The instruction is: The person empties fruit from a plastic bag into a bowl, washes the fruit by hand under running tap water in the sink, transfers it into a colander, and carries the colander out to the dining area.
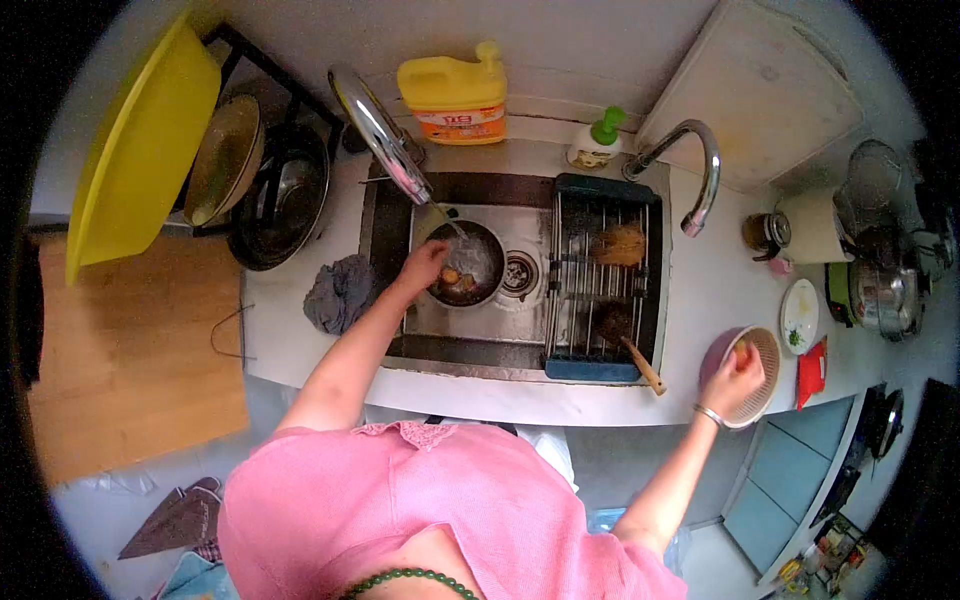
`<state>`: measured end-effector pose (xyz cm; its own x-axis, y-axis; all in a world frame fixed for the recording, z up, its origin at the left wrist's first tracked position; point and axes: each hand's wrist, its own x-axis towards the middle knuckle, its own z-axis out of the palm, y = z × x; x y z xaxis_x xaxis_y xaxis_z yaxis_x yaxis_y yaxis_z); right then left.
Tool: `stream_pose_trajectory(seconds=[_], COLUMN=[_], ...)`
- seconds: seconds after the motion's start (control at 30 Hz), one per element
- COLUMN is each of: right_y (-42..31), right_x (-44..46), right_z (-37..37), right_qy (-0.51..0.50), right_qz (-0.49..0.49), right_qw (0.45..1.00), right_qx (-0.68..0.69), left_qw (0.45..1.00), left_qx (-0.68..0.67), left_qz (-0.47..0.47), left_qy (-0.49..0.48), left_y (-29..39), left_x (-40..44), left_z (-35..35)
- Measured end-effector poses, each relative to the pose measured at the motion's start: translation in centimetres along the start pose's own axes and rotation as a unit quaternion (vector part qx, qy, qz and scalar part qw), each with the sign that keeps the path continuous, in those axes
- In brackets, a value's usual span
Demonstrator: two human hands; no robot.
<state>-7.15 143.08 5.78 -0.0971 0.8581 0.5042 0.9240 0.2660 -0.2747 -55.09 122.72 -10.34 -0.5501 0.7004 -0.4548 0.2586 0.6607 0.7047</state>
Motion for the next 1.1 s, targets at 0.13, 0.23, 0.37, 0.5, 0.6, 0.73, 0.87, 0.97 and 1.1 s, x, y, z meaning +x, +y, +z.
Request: stream_pose_trajectory(seconds=[0.13, 0.23, 0.37, 0.5, 0.6, 0.73, 0.87, 0.97, 1.1], right_y=[8.7, 11.3, 7.5, -2.0, -8.7, -20.9, -29.6, -34.1, -35.8], right_x=[-1.7, -2.9, -2.1, 1.2, 0.9, -2.4, -6.2, -6.1, -5.8], right_z=[-0.3, 0.9, -0.1, -2.0, 0.1, 5.5, 14.1, 17.0, 18.5], right_qy=[-0.138, -0.145, -0.068, -0.012, -0.051, -0.276, -0.517, -0.591, -0.698], right_qz=[0.122, 0.138, 0.027, -0.055, -0.045, -0.030, 0.111, 0.178, 0.229], right_qw=[0.979, 0.978, 0.992, 0.998, 0.979, 0.879, 0.656, 0.579, 0.311], right_qx=[-0.089, -0.052, -0.107, -0.005, 0.194, 0.388, 0.539, 0.533, 0.603], left_qw=[0.975, 0.931, 0.851, 0.849, 0.985, 0.948, 0.939, 0.941, 0.905], left_qx=[0.180, 0.314, 0.471, 0.464, 0.151, -0.256, -0.242, -0.131, -0.263], left_qz=[0.127, 0.176, 0.229, 0.250, 0.078, 0.115, 0.214, 0.285, 0.312], left_qy=[-0.019, -0.051, -0.038, -0.036, 0.038, 0.152, 0.116, 0.124, 0.124], left_y=[-1.5, -2.7, -4.6, -4.8, -1.4, 1.2, 7.7, 10.0, 11.5], left_x=[0.0, 0.3, 0.6, 0.9, 0.1, 0.3, -3.1, -4.3, -4.0], left_z=[3.8, 6.2, 8.5, 7.5, 5.1, 1.8, -3.1, -5.3, -5.8])
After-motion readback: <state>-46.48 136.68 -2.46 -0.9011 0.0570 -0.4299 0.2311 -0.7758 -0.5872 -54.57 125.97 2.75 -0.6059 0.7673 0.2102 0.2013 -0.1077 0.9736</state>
